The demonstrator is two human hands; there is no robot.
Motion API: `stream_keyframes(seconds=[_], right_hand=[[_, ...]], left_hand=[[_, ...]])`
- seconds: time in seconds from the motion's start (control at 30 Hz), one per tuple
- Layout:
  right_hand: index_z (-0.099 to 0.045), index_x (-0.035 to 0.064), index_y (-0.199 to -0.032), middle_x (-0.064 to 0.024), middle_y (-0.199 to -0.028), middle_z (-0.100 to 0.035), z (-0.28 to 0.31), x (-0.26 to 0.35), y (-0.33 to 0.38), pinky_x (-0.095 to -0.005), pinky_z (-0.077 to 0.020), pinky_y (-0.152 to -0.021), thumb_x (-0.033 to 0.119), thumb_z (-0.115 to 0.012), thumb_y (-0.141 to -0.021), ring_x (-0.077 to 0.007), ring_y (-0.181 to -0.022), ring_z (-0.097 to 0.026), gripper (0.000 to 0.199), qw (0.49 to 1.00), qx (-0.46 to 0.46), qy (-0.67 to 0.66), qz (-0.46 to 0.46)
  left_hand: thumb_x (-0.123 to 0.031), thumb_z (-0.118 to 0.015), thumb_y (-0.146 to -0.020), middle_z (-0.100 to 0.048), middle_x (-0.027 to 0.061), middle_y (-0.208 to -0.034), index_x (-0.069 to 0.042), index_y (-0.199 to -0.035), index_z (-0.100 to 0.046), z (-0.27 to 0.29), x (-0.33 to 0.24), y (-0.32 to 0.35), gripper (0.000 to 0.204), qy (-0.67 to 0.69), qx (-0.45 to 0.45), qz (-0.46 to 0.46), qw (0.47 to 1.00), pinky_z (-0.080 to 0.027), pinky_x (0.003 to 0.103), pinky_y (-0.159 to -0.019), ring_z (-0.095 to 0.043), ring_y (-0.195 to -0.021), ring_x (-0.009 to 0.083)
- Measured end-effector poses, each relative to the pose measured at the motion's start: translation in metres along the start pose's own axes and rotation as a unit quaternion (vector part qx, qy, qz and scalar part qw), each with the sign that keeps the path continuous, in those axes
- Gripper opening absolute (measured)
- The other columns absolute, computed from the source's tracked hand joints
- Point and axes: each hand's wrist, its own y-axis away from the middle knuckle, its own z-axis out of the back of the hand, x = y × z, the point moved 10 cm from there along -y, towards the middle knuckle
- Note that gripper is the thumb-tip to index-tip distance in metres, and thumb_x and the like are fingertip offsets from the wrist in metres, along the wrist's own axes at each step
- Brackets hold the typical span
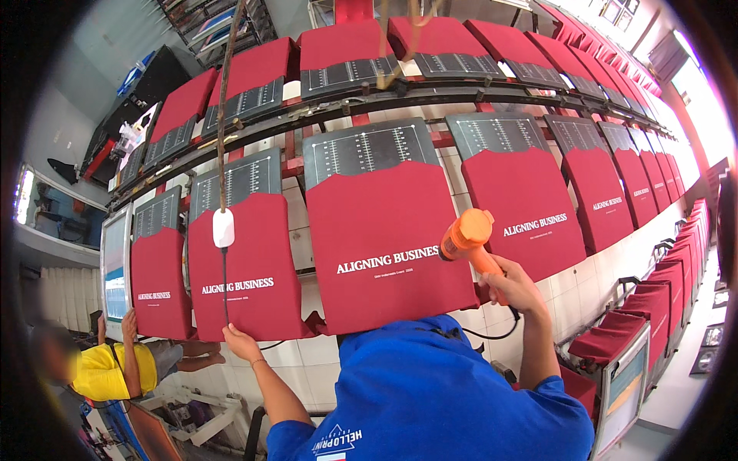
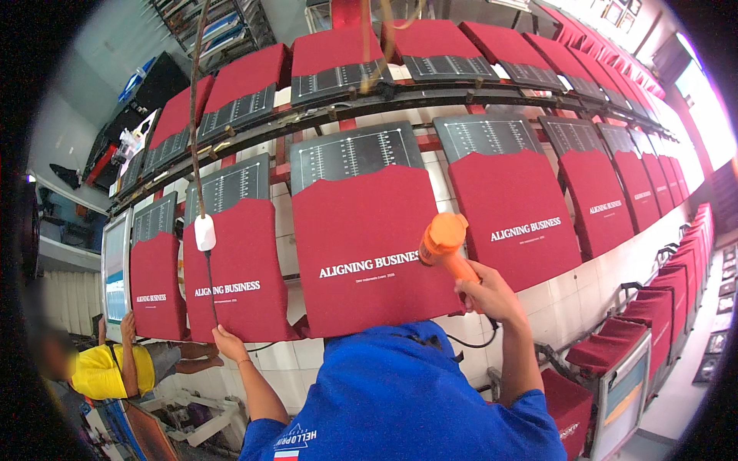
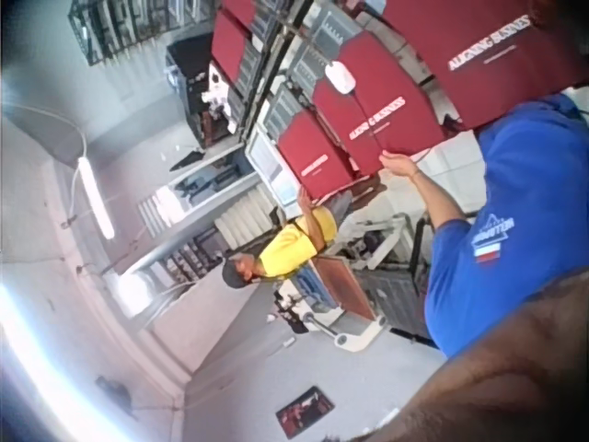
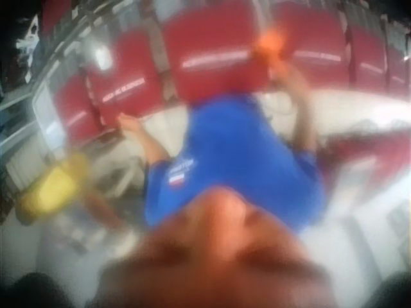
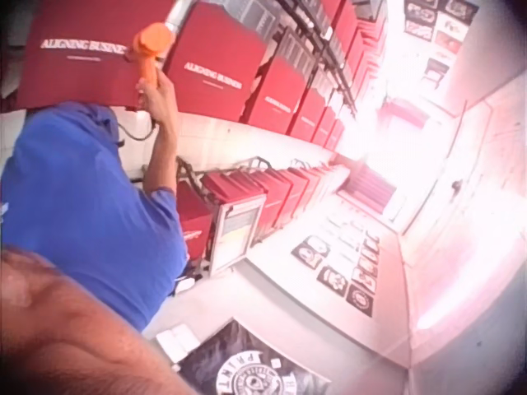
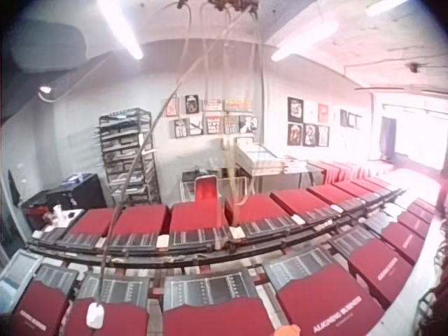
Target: The person uses a heat gun to dry the ink on several red shirts that are placed on a screen-printing press.
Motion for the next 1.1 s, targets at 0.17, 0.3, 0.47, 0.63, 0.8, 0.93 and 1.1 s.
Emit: stream_keyframes(seconds=[0.17,0.3,0.47,0.63,0.8,0.93,1.1], right_hand=[[-0.056,-0.0049,-0.121,-0.0011,-0.072,-0.057,-0.003,-0.015,-0.017,-0.026,-0.0463,-0.048,0.014,-0.06,-0.091,-0.0086,-0.052,-0.053,0.035,1.0,-0.017,-0.02,-0.015],[-0.057,-0.0047,-0.118,-0.0015,-0.073,-0.058,-0.008,-0.016,-0.02,-0.026,-0.0464,-0.048,0.016,-0.06,-0.092,-0.0084,-0.052,-0.053,0.034,0.998,-0.046,-0.029,-0.013],[-0.058,-0.0042,-0.115,-0.0019,-0.077,-0.06,-0.003,-0.017,-0.02,-0.0251,-0.0469,-0.049,0.016,-0.061,-0.092,-0.0077,-0.052,-0.053,0.031,0.998,-0.051,-0.017,-0.036],[-0.058,-0.0051,-0.112,-0.0022,-0.078,-0.06,-0.004,-0.015,-0.02,-0.025,-0.0477,-0.05,0.015,-0.061,-0.092,-0.0074,-0.052,-0.053,0.028,0.997,-0.05,-0.011,-0.057],[-0.058,-0.0048,-0.111,-0.0036,-0.078,-0.061,-0.008,-0.022,-0.02,-0.0251,-0.0486,-0.051,0.014,-0.059,-0.093,-0.008,-0.053,-0.055,0.026,0.998,-0.047,-0.015,-0.05],[-0.058,-0.0046,-0.109,-0.0038,-0.078,-0.061,-0.01,-0.025,-0.018,-0.0251,-0.0486,-0.051,0.015,-0.059,-0.093,-0.0076,-0.053,-0.054,0.025,0.996,-0.069,-0.031,-0.038],[-0.057,-0.004,-0.107,-0.0039,-0.079,-0.062,-0.012,-0.023,-0.016,-0.0244,-0.0484,-0.05,0.015,-0.059,-0.093,-0.0072,-0.053,-0.055,0.023,0.997,-0.059,-0.026,-0.037]], left_hand=[[-0.03,-0.043,-0.103,-0.064,0.0235,-0.097,0.0,-0.097,-0.057,-0.003,-0.009,0.001,0.034,-0.034,-0.031,0.038,0.998,-0.044,0.053,-0.076,-0.058,-0.088,0.0451],[-0.032,-0.043,-0.103,-0.064,0.0209,-0.099,-0.001,-0.1,-0.058,0.001,-0.015,0.012,0.035,-0.069,-0.067,0.065,0.993,-0.044,0.053,-0.079,-0.057,-0.092,0.0435],[-0.033,-0.043,-0.102,-0.064,0.0216,-0.099,0.0,-0.101,-0.059,-0.007,-0.002,0.01,0.036,-0.075,-0.07,0.063,0.993,-0.044,0.053,-0.08,-0.057,-0.092,0.0433],[-0.034,-0.043,-0.102,-0.064,0.0219,-0.099,0.0,-0.101,-0.059,-0.006,-0.005,0.009,0.037,-0.075,-0.07,0.053,0.993,-0.043,0.052,-0.081,-0.056,-0.092,0.0432],[-0.035,-0.043,-0.102,-0.064,0.0214,-0.098,0.0,-0.101,-0.059,-0.005,-0.007,0.008,0.039,-0.068,-0.071,0.05,0.994,-0.043,0.052,-0.082,-0.056,-0.093,0.0432],[-0.036,-0.043,-0.102,-0.063,0.0214,-0.098,0.0,-0.1,-0.058,-0.004,-0.008,0.01,0.04,-0.06,-0.077,0.068,0.993,-0.043,0.052,-0.082,-0.056,-0.093,0.043],[-0.036,-0.042,-0.103,-0.064,0.0212,-0.098,0.0,-0.099,-0.058,-0.003,-0.005,0.01,0.04,-0.062,-0.089,0.072,0.992,-0.043,0.053,-0.081,-0.056,-0.092,0.0429]])
